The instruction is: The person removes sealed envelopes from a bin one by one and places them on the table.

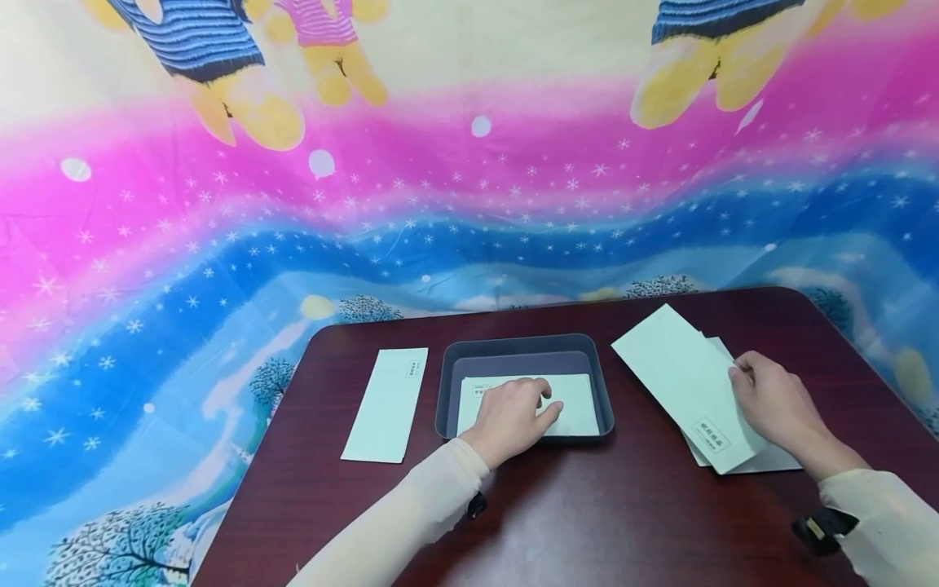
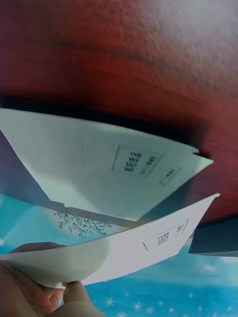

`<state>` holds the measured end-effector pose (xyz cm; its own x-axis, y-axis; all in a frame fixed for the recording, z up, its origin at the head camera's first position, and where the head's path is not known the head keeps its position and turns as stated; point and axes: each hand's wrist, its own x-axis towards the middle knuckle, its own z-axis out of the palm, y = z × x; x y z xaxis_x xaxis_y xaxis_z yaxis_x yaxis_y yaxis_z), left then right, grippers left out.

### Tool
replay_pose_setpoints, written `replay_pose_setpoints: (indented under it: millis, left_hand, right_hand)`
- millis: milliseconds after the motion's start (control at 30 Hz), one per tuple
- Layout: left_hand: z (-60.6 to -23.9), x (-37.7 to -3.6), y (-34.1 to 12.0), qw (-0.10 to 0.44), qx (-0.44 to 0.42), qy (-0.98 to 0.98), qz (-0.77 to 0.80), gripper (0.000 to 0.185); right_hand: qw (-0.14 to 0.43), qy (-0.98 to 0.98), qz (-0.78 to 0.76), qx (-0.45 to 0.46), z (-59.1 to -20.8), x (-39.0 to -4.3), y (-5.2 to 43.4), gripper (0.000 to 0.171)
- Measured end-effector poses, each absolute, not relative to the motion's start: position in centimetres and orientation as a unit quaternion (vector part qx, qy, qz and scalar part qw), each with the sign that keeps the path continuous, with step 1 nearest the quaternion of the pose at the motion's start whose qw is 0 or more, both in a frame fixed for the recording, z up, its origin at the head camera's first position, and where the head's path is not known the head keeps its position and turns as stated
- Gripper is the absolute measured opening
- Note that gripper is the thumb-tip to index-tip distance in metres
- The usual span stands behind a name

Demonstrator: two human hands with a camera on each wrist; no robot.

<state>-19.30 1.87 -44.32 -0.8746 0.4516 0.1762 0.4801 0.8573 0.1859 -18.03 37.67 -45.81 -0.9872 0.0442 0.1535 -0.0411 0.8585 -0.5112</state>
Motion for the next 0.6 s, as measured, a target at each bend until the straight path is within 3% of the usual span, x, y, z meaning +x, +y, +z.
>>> replay_pose_setpoints:
  millis: [600]
  left_hand:
    - [-45.1, -19.0, 2.8, 0.064, -0.258, -0.959, -0.100, 0.025]
  right_hand:
    - [0.088, -0.957, 0.267, -0.067, -47.5, -17.1, 40.1, 0.031]
